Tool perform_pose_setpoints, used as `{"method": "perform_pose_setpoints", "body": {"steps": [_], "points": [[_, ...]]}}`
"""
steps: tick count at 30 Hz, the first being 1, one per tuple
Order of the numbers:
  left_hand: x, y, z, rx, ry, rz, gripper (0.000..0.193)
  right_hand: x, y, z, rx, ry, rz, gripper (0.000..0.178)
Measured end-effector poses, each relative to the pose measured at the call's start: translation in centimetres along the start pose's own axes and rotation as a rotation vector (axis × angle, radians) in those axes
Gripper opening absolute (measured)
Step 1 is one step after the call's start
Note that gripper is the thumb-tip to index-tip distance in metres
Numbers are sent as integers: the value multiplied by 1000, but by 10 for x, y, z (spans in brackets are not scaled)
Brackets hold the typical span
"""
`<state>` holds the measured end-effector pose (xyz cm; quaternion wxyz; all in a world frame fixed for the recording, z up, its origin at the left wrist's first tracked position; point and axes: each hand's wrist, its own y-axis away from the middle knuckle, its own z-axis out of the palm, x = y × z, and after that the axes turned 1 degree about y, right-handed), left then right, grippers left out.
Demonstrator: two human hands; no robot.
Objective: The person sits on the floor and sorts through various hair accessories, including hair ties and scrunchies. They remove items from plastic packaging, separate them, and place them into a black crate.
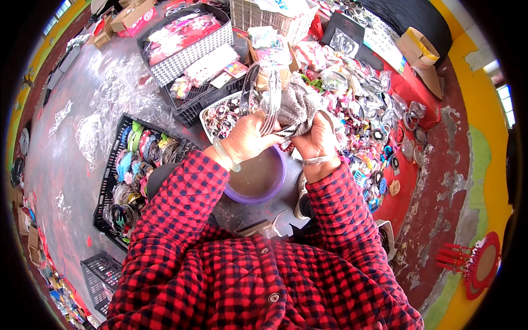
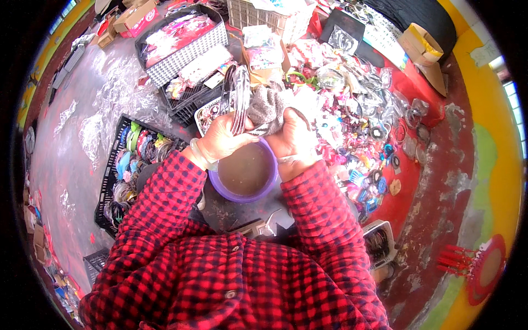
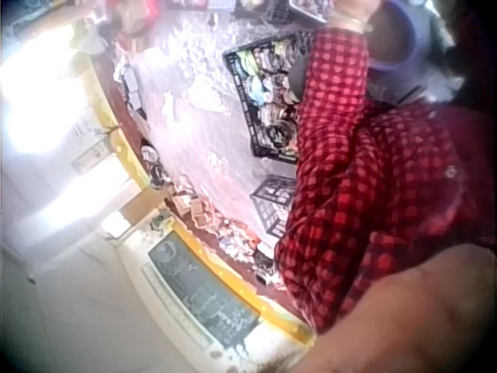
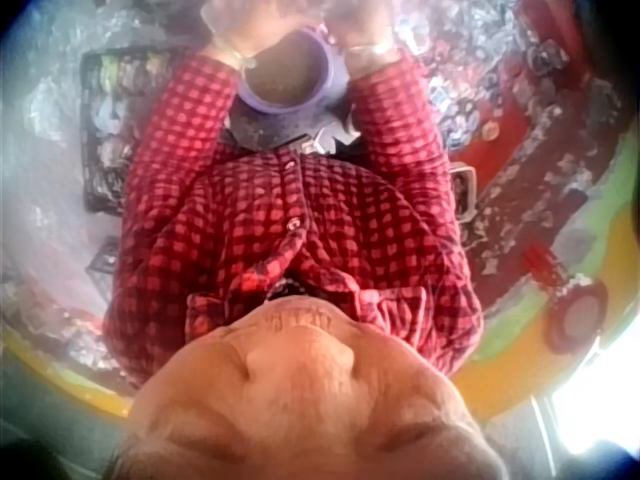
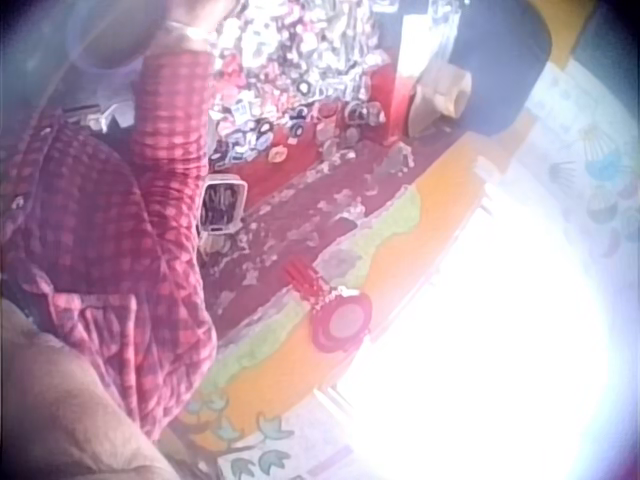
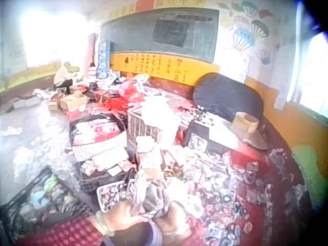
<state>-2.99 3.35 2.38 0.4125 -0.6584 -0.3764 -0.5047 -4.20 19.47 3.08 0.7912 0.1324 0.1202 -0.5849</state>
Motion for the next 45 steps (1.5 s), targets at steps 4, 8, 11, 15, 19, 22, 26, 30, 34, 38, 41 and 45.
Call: {"method": "perform_pose_setpoints", "body": {"steps": [4, 8, 11, 15, 19, 22, 26, 30, 34, 38, 41, 45], "points": [[-8, -1, -5, -69, -142, 130, 16, -4, 0, 18, 235, 51, -31, 34], [0, 2, -4, -124, -257, 283, 18, -18, -9, 7, 443, 159, -59, 33], [7, 9, -5, -191, -298, 221, 27, -28, -12, -5, 383, 254, -54, 34], [-2, 12, -5, -165, -432, 307, 35, -38, -10, 0, 339, 168, 50, 36], [-6, 4, -1, -120, -504, 305, 36, -28, -20, -27, 350, 118, -178, 34], [-4, 8, 8, -10, -235, 111, 31, 1, -8, 4, 416, 80, -123, 30], [-4, 4, 11, 127, -54, 10, 11, 9, -3, 6, 291, 63, -95, 28], [4, 4, -1, 66, -80, 45, 6, 2, 7, 37, 343, 112, -40, 34], [6, 4, 4, 26, -13, 85, 6, -18, -10, -11, 133, 120, -129, 27], [1, 7, 5, 29, -73, 126, 6, -15, -4, 4, 158, 102, -131, 23], [0, 6, 7, 21, -50, 119, 6, -20, -6, -4, 129, 99, -67, 24], [5, 6, 4, 32, -41, 54, 7, -29, -12, -17, 21, 31, -25, 25]]}}
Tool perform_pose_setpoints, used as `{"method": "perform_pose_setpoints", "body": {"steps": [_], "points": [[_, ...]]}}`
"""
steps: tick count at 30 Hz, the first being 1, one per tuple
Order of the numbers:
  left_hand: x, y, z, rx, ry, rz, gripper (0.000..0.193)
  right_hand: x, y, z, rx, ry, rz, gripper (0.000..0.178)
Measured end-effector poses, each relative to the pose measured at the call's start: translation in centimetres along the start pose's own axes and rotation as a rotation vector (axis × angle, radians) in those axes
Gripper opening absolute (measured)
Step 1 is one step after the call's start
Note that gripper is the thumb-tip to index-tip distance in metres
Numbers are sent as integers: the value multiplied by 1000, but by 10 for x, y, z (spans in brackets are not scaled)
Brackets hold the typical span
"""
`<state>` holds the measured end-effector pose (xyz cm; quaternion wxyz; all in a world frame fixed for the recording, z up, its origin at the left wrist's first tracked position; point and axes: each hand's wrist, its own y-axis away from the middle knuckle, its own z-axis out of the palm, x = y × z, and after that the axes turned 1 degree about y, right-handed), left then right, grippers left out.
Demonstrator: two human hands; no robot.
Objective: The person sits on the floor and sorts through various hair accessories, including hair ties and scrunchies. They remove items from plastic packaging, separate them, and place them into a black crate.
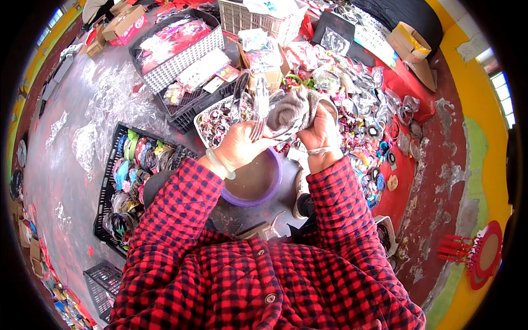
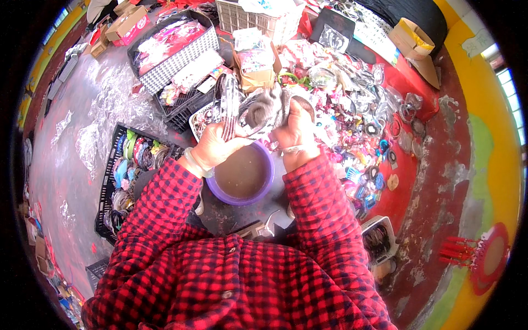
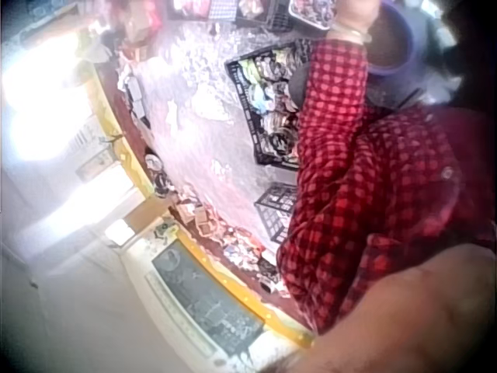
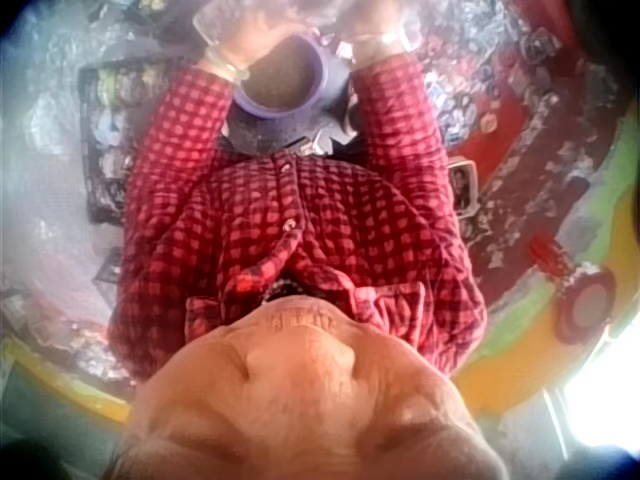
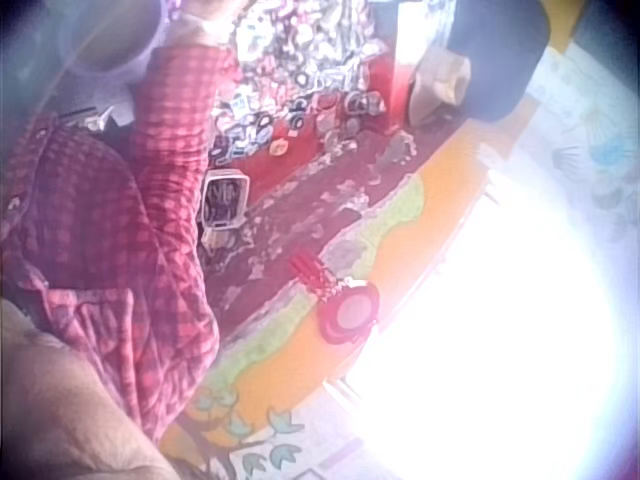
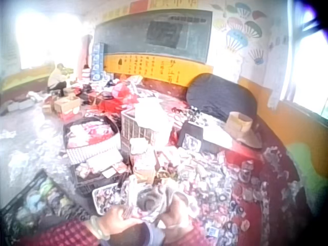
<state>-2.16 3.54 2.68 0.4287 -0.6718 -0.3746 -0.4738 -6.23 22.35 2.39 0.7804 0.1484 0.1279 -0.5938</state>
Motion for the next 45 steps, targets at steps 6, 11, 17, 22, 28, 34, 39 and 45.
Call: {"method": "perform_pose_setpoints", "body": {"steps": [6, 11, 17, 22, 28, 34, 39, 45], "points": [[-8, 3, -6, 67, 187, -65, 11, -1, 13, 23, -25, 208, -159, 41], [-5, 3, -4, -45, 219, -184, 12, 5, 3, 7, 26, 298, -229, 34], [-7, 3, 1, -161, 95, -153, 14, 10, -4, -12, 114, 373, -261, 26], [-12, 0, 0, -177, 102, -163, 10, 11, -11, -16, 387, 221, -156, 30], [-2, 2, -8, 34, 384, -182, 7, -14, -13, -2, 225, 107, -189, 30], [-10, -3, -15, 136, 460, -188, 9, -20, -6, 9, -2, 71, -175, 39], [-12, -3, -12, 189, 508, -167, 12, -5, -5, 16, 140, 180, -106, 43], [-8, -5, -7, 109, 355, -240, 10, 28, 11, 6, -138, 833, -149, 31]]}}
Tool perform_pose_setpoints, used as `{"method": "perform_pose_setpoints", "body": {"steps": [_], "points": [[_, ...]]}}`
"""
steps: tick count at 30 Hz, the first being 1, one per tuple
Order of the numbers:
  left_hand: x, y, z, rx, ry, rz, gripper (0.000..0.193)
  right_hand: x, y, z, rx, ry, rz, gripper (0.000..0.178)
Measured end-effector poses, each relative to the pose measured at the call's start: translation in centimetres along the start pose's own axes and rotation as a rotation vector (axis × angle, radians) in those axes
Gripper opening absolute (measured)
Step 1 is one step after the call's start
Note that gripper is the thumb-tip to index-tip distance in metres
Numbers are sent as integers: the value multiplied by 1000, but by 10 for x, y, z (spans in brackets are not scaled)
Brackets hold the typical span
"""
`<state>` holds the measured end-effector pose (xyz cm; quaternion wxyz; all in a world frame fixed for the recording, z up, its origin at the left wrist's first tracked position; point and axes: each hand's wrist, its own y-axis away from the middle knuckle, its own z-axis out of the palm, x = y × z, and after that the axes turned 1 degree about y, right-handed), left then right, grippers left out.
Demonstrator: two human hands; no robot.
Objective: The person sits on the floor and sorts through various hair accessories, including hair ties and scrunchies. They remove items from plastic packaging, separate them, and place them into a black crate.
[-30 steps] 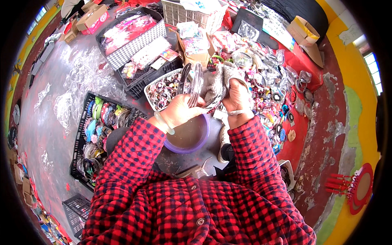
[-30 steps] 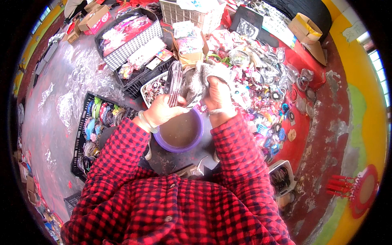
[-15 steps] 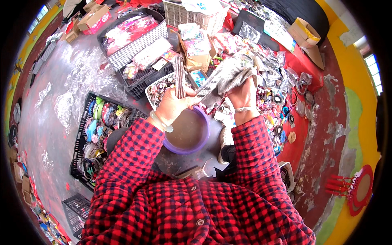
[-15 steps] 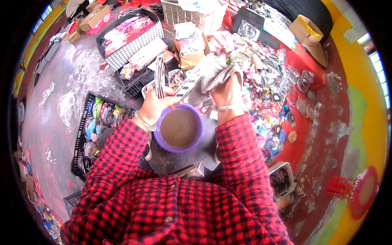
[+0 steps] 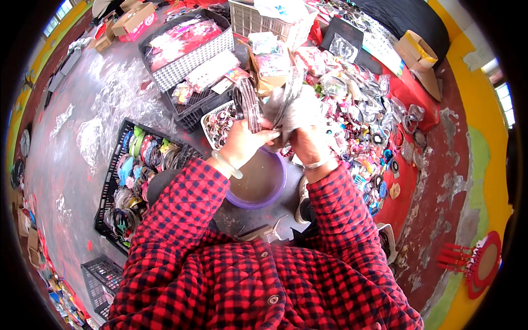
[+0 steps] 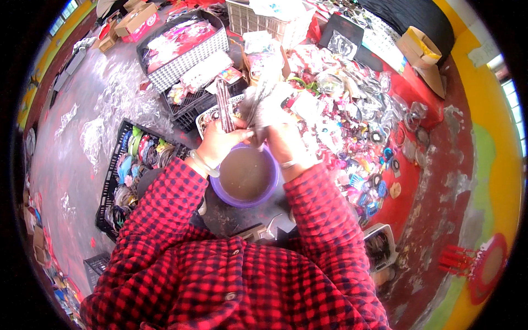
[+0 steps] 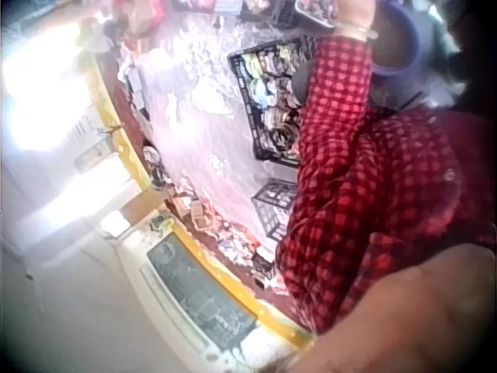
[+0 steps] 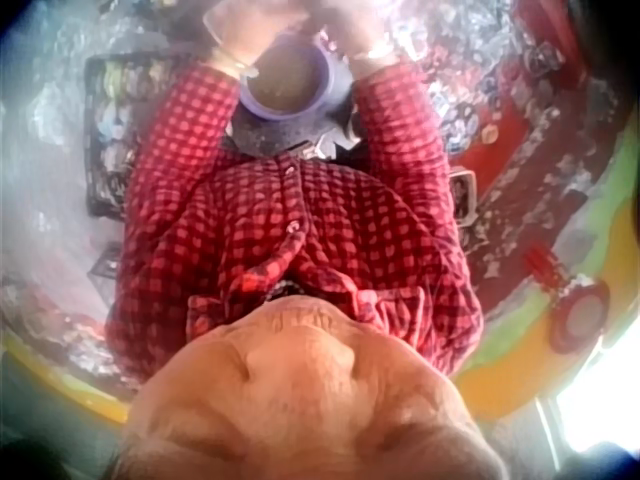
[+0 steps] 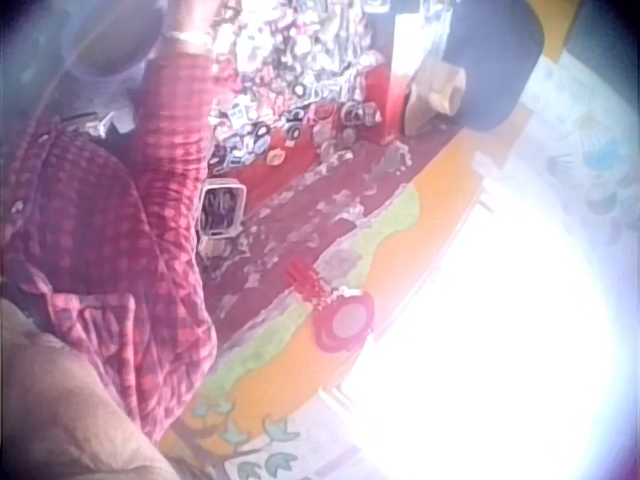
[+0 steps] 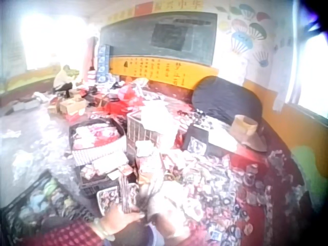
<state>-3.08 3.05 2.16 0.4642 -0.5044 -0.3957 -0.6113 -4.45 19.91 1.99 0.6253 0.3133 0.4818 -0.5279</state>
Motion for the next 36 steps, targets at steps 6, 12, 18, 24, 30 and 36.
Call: {"method": "perform_pose_setpoints", "body": {"steps": [6, 12, 18, 24, 30, 36], "points": [[6, 3, 3, 71, -103, 164, 16, 17, -8, 0, 333, -313, 32, 28], [13, -1, -13, 164, -18, 58, 24, 19, -11, -1, 21, 988, -284, 27], [17, -5, -17, 110, 444, -87, 22, 19, -6, 11, -261, 1069, -452, 32], [14, -3, -19, 192, 549, -165, 15, 3, 3, 33, -163, 772, -273, 30], [32, 8, -32, 184, 484, -64, 13, 17, -2, 11, -312, 868, -451, 27], [59, 45, -48, 212, 477, -14, 9, 24, 5, 18, -447, 776, -204, 32]]}}
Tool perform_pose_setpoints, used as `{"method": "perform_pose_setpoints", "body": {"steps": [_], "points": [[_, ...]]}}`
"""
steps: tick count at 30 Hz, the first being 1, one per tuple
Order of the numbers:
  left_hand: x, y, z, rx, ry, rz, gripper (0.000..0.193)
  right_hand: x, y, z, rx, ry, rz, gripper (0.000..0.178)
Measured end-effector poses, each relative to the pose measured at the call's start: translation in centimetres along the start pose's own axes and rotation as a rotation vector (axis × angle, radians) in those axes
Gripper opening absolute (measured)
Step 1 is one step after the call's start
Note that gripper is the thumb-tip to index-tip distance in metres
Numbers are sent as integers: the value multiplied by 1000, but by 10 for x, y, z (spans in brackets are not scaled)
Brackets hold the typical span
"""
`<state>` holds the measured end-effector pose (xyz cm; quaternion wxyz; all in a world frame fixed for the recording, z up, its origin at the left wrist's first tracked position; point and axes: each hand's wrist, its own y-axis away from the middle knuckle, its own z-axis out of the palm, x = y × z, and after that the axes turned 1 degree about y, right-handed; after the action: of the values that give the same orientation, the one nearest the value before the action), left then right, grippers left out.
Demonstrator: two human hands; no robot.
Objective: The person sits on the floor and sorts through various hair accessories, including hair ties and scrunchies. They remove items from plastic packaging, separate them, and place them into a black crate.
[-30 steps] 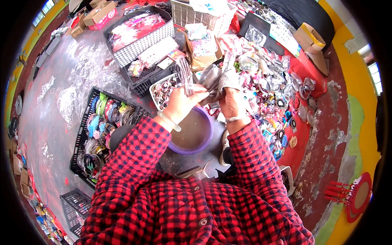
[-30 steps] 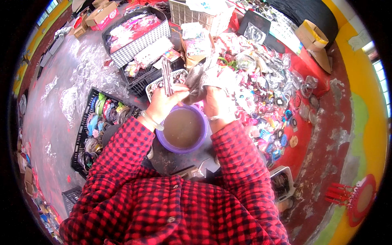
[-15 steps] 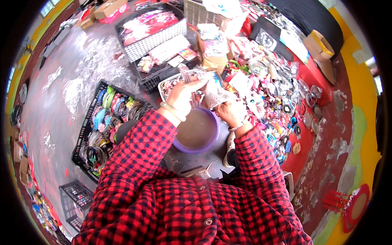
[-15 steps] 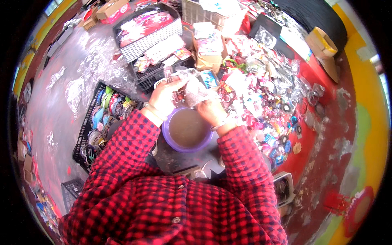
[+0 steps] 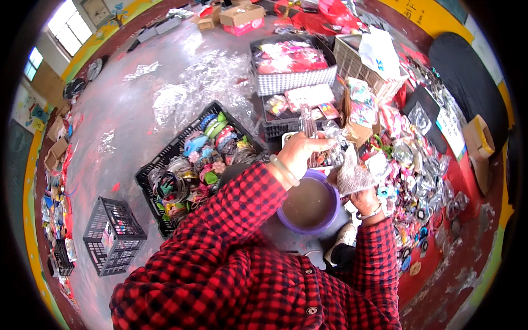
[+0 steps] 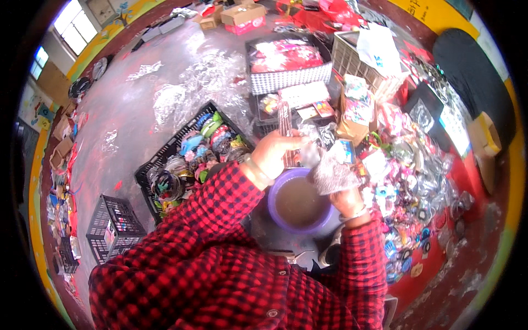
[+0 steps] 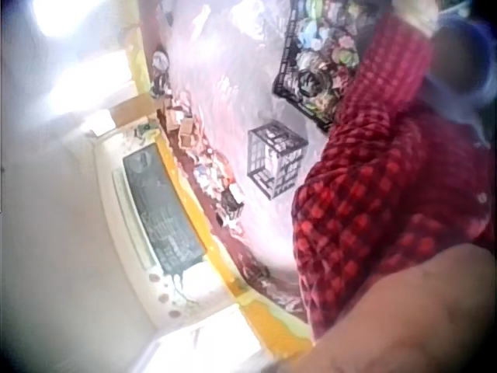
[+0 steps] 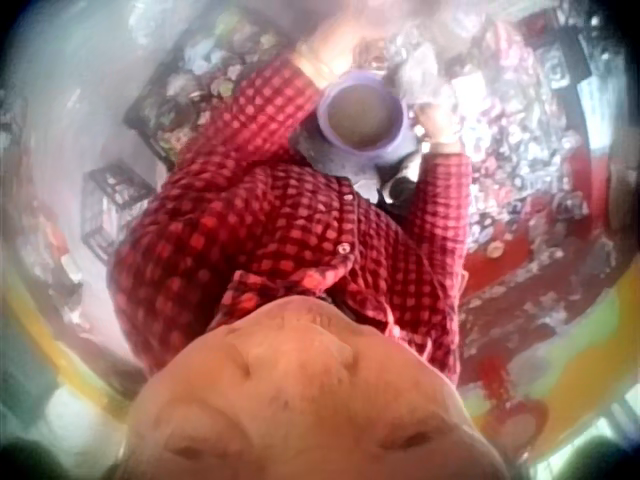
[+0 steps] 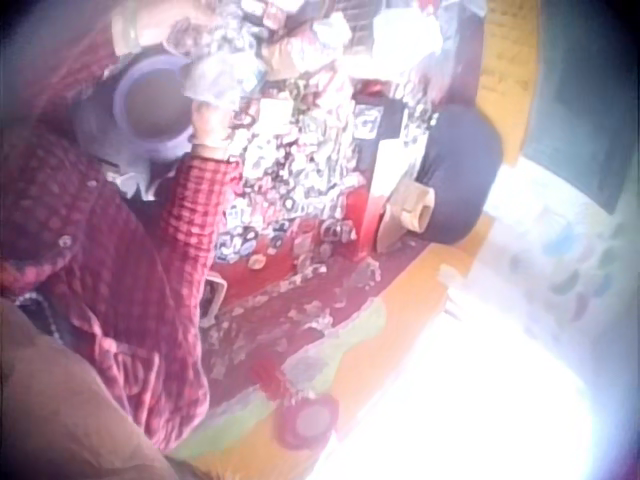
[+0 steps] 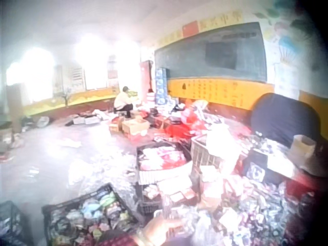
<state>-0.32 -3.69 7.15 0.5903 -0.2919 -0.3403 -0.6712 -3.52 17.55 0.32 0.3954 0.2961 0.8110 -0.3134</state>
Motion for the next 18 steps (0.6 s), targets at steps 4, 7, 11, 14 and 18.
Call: {"method": "perform_pose_setpoints", "body": {"steps": [4, 7, 11, 14, 18], "points": [[32, 40, -18, 172, 129, 31, 5, -18, -9, 17, 26, 376, -38, 34], [66, 73, -34, 254, 60, 113, 7, -38, -12, 6, 173, -175, -45, 32], [91, 117, -57, 194, -111, 126, 9, -65, -10, 3, 252, -410, -30, 46], [86, 141, -53, 21, 45, 105, 9, -70, -4, 21, 62, -992, 94, 42], [63, 162, -56, -9, 64, 38, 9, -74, 14, 49, -62, -137, 11, 38]]}}
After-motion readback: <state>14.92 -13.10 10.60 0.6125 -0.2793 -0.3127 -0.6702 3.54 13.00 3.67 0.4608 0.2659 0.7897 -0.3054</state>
